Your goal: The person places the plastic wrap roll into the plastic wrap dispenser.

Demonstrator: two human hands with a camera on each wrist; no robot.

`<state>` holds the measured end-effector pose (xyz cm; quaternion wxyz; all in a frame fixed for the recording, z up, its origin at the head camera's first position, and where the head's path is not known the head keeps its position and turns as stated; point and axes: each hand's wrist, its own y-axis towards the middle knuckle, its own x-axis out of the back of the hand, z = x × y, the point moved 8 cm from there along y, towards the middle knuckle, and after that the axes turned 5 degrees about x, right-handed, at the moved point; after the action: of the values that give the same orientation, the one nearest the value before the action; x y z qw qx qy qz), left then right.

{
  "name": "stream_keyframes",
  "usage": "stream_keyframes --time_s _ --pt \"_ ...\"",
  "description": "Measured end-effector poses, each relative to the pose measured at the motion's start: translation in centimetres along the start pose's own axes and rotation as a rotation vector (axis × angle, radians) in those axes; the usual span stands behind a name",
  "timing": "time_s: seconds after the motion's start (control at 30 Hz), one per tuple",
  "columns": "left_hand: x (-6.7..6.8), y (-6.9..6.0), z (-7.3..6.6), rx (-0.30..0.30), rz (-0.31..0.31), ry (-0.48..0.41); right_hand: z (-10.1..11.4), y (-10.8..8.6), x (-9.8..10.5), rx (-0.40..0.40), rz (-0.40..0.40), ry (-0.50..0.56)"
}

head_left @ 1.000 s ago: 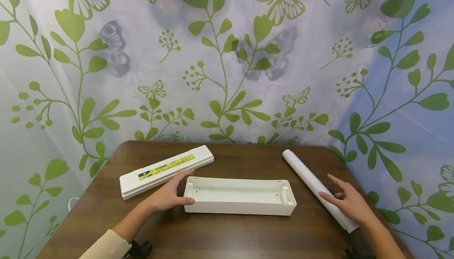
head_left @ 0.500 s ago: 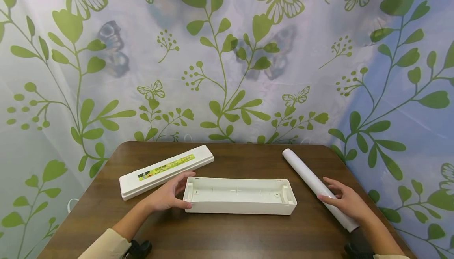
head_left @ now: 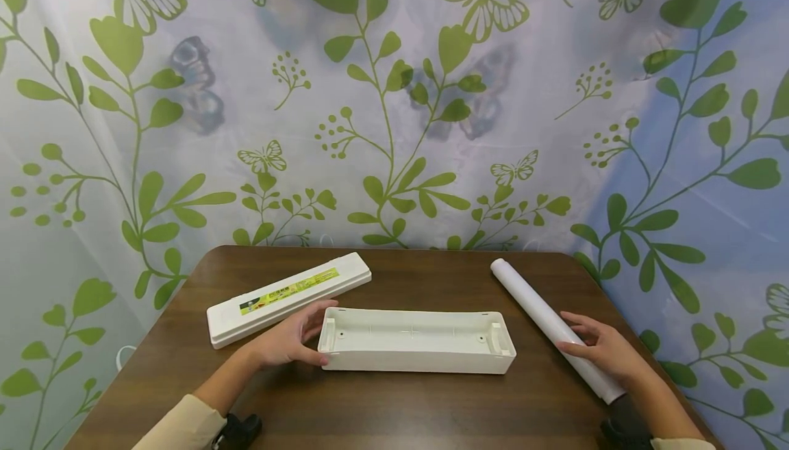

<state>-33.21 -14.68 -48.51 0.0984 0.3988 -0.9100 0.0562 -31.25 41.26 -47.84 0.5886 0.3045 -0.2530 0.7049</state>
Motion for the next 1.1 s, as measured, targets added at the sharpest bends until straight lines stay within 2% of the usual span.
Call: stream_keyframes --time_s 0.27,0.53,0.7,0.87,1.1 --pt "-0.11 0.00 0.15 0.037 0.019 -0.043 -0.16 0.20 0.04 0.012 0.004 -0.013" --pt "-0.31 0.03 -0.06 0.010 0.038 -0.077 -0.51 0.07 -0.23 0.007 -0.004 0.033" --pt "-0.22 -0.01 -0.09 0.016 0.033 -0.066 -0.58 -0.01 -0.30 0.003 -0.028 0.025" --pt "-0.03 0.02 -0.04 0.016 0.029 -0.046 -0.45 0.10 -0.34 0.036 -0.043 0.005" --pt "-0.02 0.13 0.02 0.010 0.025 -0.031 -0.26 0.14 -0.03 0.011 -0.067 -0.046"
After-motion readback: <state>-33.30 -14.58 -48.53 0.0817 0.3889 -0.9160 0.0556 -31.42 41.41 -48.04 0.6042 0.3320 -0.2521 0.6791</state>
